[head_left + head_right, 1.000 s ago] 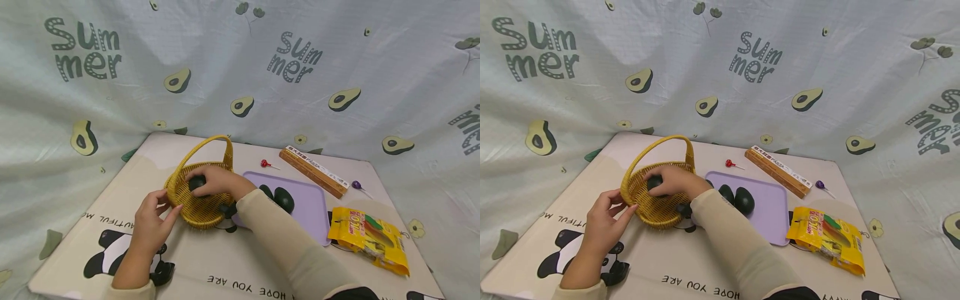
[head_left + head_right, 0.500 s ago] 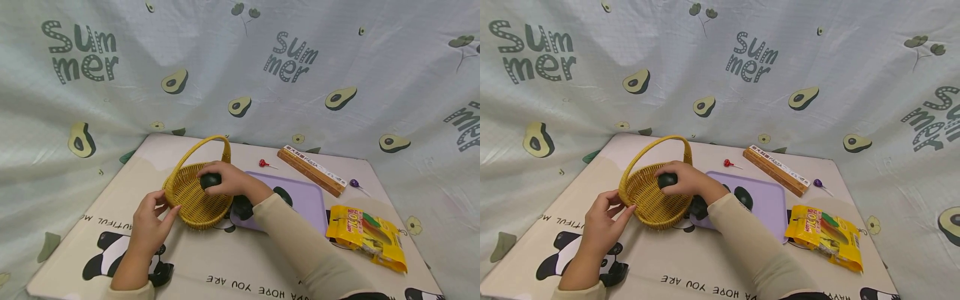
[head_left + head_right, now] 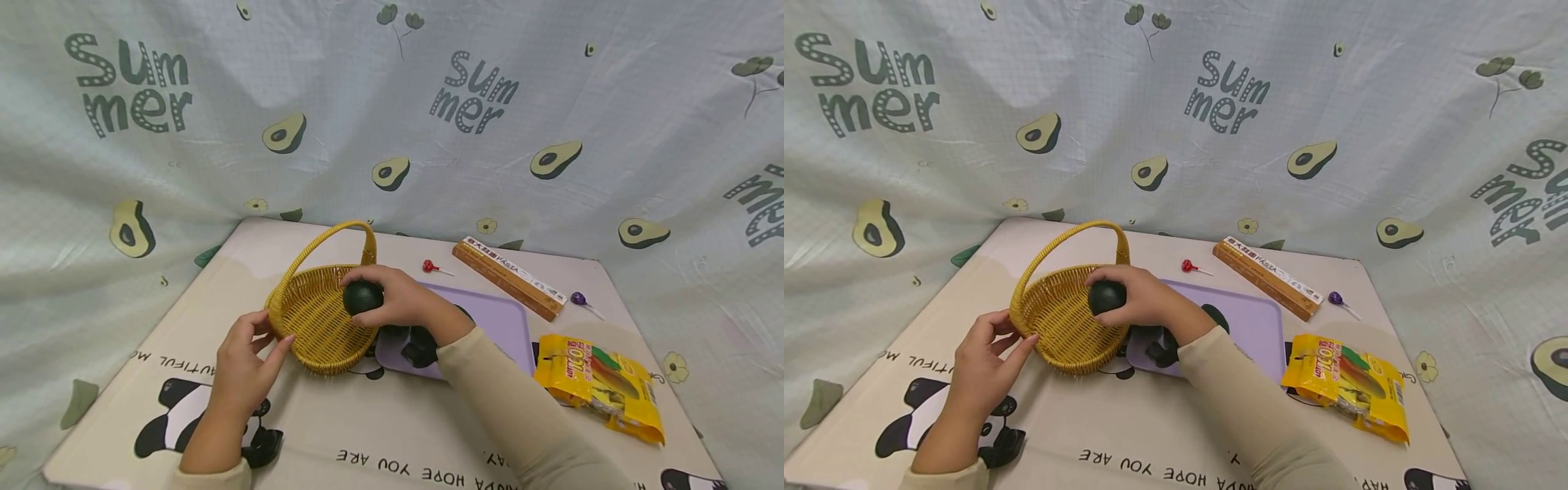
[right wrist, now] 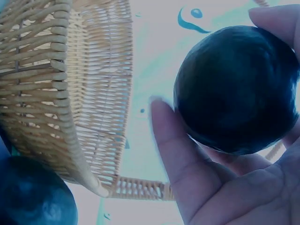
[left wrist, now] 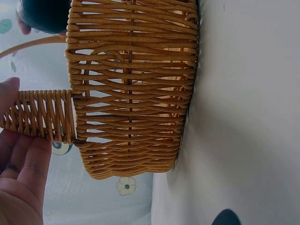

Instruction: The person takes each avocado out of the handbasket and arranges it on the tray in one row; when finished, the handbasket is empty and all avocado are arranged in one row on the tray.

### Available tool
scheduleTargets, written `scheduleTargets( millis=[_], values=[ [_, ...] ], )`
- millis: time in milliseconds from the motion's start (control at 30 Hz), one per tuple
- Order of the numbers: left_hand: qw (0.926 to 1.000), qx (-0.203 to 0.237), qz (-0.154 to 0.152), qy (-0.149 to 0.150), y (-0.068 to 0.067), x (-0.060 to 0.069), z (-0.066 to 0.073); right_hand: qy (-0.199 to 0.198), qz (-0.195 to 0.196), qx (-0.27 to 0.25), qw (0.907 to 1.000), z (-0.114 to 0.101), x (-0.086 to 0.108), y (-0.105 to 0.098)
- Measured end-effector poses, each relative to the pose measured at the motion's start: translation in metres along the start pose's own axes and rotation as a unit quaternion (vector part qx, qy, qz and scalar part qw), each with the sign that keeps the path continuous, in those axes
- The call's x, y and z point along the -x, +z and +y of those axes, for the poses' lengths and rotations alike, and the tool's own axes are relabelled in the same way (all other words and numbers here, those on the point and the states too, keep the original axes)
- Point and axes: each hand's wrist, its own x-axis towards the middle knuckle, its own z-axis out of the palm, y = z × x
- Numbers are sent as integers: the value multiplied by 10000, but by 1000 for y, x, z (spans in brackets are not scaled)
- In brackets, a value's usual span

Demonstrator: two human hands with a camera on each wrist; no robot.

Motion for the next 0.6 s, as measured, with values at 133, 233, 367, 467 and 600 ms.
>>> scheduleTargets(
  millis=[133, 233, 367, 467, 600],
  values=[
    [10000, -23, -8, 6, 0, 0, 0, -175, 139, -7, 9997, -3, 12, -5],
    [10000, -25, -15, 19, 0, 0, 0, -185, 217, -160, 9995, -2, 22, -9],
    [10000, -7, -31, 17, 0, 0, 0, -259, 311, -401, 9984, 3, 34, -12],
    [10000, 5, -46, 11, 0, 0, 1, -177, 428, -475, 9978, 5, 44, -15],
    [10000, -1, -50, -24, 0, 0, 2, 62, 591, -514, 9969, 6, 57, -18]
  ],
)
